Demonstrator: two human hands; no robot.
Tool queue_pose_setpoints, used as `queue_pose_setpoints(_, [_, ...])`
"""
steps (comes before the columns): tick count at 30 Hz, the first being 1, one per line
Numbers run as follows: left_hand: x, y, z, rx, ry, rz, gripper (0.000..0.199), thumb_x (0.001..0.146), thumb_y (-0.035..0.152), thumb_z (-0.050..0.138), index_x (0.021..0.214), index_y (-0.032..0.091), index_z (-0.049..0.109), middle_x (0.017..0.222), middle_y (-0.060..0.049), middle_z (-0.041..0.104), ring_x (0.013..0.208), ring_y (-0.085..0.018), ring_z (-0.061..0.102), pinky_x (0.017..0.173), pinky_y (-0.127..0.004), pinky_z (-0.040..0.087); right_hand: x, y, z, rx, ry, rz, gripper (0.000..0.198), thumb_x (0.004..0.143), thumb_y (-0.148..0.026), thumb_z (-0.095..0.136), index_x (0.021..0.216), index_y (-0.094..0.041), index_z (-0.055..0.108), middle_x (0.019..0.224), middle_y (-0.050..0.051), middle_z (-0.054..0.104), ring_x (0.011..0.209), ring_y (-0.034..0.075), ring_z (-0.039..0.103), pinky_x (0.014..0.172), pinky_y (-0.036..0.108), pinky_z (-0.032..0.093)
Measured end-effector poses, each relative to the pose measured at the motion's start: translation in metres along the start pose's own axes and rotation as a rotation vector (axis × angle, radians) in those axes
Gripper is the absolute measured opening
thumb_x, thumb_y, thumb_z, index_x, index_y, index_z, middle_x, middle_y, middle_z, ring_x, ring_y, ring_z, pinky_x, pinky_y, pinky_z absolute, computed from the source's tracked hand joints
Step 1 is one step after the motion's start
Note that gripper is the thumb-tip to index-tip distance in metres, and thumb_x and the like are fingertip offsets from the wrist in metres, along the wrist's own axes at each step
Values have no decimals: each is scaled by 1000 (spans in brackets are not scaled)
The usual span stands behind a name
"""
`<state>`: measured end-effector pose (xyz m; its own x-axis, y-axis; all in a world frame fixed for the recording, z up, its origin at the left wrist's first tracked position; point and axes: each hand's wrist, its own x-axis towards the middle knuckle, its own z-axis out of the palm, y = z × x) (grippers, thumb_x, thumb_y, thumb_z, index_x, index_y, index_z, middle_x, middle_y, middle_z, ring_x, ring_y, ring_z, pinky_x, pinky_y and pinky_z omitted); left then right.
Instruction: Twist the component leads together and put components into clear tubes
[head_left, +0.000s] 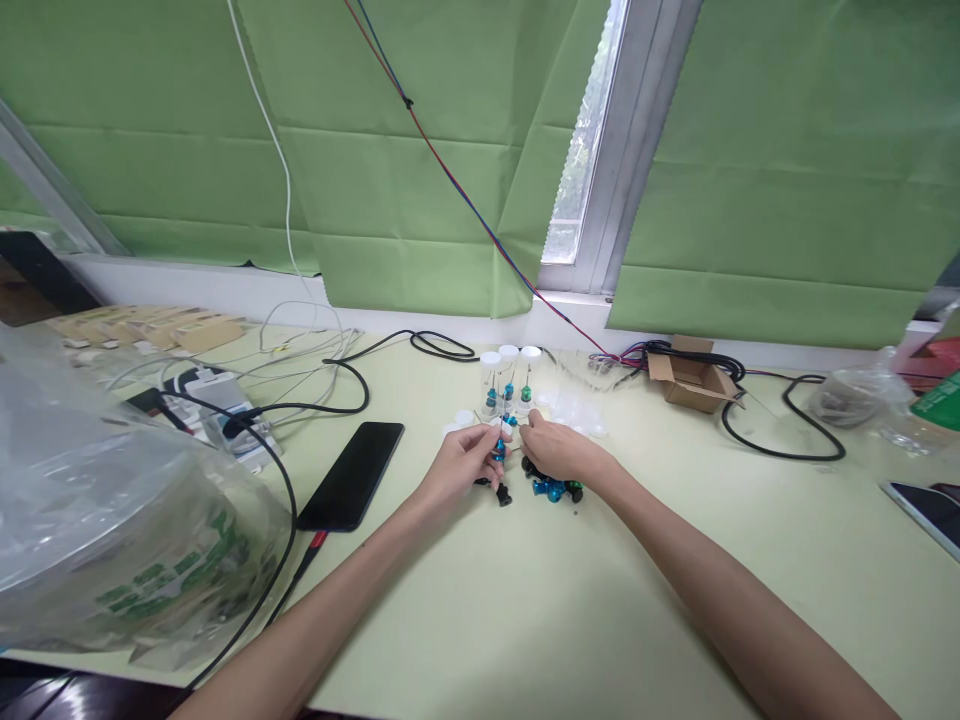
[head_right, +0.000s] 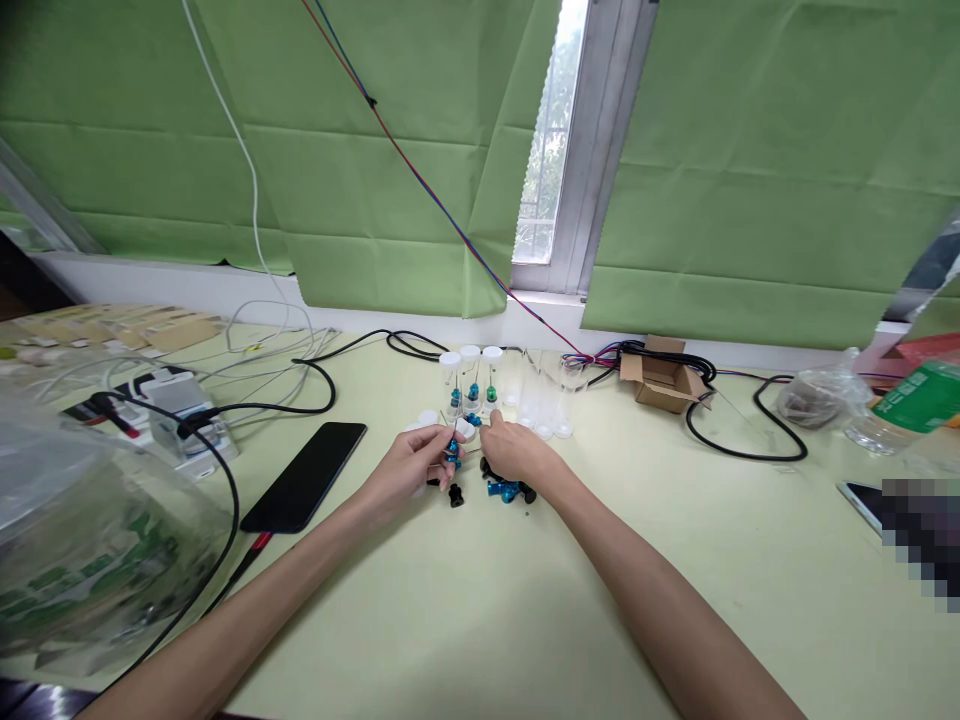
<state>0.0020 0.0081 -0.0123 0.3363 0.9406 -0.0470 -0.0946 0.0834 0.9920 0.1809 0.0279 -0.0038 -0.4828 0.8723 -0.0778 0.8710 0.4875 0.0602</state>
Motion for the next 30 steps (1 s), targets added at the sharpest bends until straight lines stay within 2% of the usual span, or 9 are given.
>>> queue_pose_setpoints(11, [0,-1,1,-11,-7,-2,40,77,53,69,84,14,66,74,-2,58,54,-10,55,47,-23,47,-1,0,0,16,0,20,28,101,-21,30,102,-11,57,102,14,54,69,20,65,59,30,43])
queue_pose_setpoints(17, [0,-2,1,-18,-12,-6,40,77,53,69,85,14,66,72,-2,58,54,-10,55,46,-23,47,-1,0,-1,27,-6,29,23,100,-23,37,103,-12,56,105,14,53,75,22,66,61,29,43])
queue_pose_setpoints(30, [1,-5,0,6,-10,0,38,81,52,66,85,14,65,70,-1,56,53,-10,55,47,-22,48,1,2,7,36,19,39,19,100,-28,41,107,-14,52,109,14,51,73,21,66,55,28,38])
